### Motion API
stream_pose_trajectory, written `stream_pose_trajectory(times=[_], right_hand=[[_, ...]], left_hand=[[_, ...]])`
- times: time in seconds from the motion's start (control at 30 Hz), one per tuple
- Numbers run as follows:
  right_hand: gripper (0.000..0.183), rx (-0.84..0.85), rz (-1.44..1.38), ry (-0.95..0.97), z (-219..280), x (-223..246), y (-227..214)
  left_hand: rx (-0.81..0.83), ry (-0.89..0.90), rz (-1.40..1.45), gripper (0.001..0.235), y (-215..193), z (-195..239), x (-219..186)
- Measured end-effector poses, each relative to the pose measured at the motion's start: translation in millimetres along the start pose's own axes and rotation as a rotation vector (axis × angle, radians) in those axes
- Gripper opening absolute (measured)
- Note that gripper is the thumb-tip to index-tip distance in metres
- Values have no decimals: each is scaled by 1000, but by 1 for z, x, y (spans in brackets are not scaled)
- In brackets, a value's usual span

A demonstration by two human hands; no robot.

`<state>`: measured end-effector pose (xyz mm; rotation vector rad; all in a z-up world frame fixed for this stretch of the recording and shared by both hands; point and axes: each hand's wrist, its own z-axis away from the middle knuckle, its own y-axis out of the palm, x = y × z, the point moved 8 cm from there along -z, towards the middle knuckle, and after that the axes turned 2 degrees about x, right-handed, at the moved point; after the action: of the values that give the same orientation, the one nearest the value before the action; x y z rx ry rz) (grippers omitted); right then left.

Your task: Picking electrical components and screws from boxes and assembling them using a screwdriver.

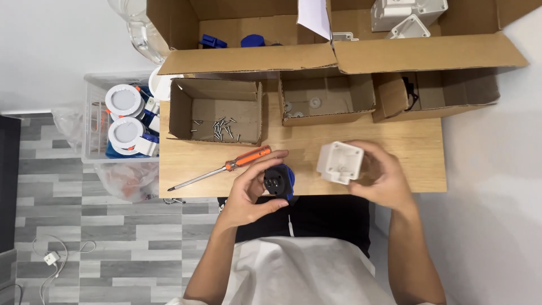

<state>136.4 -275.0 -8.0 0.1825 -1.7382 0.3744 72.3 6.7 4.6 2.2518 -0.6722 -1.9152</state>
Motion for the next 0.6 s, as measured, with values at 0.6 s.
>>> stream_pose_trajectory(times=[0.6], right_hand=[[76,232,391,-108,-26,28,56]], left_hand=[[-173,-19,-355,72,1,3,-29]])
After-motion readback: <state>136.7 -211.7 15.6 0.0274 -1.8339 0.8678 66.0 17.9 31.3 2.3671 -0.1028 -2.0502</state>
